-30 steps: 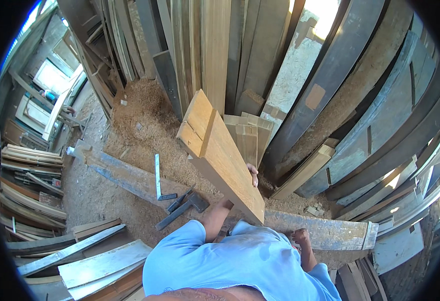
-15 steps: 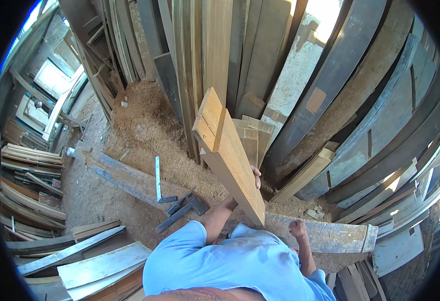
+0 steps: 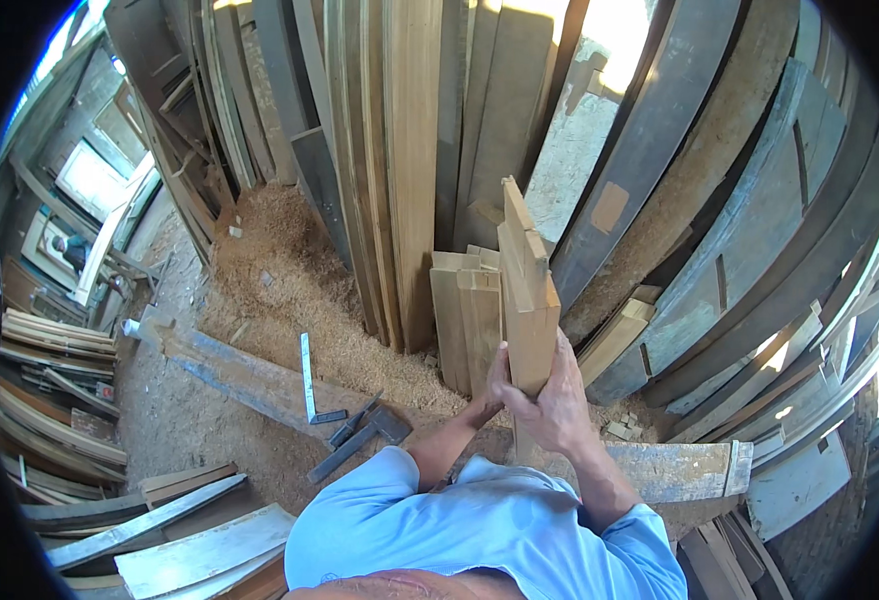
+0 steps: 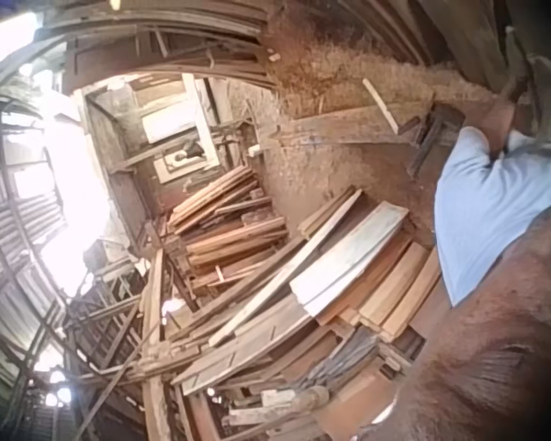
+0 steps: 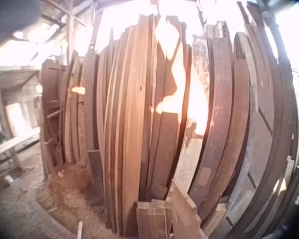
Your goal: The person sorts through wooden planks, moving larger pieces aside to reach smaller ones, and سپس uses a handsaw to cut a notch into a specific wooden board.
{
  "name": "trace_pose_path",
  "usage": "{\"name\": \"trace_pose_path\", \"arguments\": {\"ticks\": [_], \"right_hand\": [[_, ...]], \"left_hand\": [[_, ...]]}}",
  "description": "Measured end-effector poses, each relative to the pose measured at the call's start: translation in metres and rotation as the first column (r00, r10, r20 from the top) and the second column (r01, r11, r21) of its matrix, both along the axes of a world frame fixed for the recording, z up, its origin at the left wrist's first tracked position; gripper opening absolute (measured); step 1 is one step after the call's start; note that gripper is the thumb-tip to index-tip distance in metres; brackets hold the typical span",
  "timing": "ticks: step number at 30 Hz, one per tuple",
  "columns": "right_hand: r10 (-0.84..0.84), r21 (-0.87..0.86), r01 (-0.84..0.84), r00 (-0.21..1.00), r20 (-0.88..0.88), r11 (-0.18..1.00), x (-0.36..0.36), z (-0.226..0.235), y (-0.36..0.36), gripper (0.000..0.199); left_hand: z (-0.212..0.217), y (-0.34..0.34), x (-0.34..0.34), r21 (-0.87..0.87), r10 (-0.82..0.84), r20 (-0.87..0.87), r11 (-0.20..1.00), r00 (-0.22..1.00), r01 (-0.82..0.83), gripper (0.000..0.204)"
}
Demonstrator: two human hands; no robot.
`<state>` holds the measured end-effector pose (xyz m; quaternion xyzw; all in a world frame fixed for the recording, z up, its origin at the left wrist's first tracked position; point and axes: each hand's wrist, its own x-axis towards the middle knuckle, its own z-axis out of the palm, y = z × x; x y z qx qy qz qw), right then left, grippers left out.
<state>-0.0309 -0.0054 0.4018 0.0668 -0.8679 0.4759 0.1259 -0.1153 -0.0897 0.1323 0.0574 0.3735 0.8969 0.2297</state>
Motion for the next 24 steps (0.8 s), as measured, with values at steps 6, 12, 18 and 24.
{"name": "trace_pose_path", "arguments": {"ticks": [6,12,18,24], "right_hand": [[-0.11,-0.168,0.124,0.99,0.088,0.978,-0.011,0.0,0.002,0.045],[-0.079,-0.233,0.097,0.993,0.088,0.967,-0.01,-0.005,0.015,0.044],[-0.103,-0.296,0.123,0.991,0.082,0.947,-0.008,-0.018,0.024,0.041],[-0.101,-0.337,0.112,0.994,0.049,0.935,-0.004,-0.021,0.03,0.035]], "left_hand": [[0.006,-0.006,-0.004,-0.287,0.051,-0.165,0.953,0.985,-0.098,0.069],[0.022,-0.008,-0.003,-0.284,0.005,-0.196,0.957,0.981,-0.061,0.07],[0.042,-0.004,-0.001,-0.349,-0.052,-0.202,0.937,0.978,-0.022,0.069],[0.005,0.007,-0.007,-0.325,-0.055,-0.272,0.945,0.961,-0.038,0.065]]}}
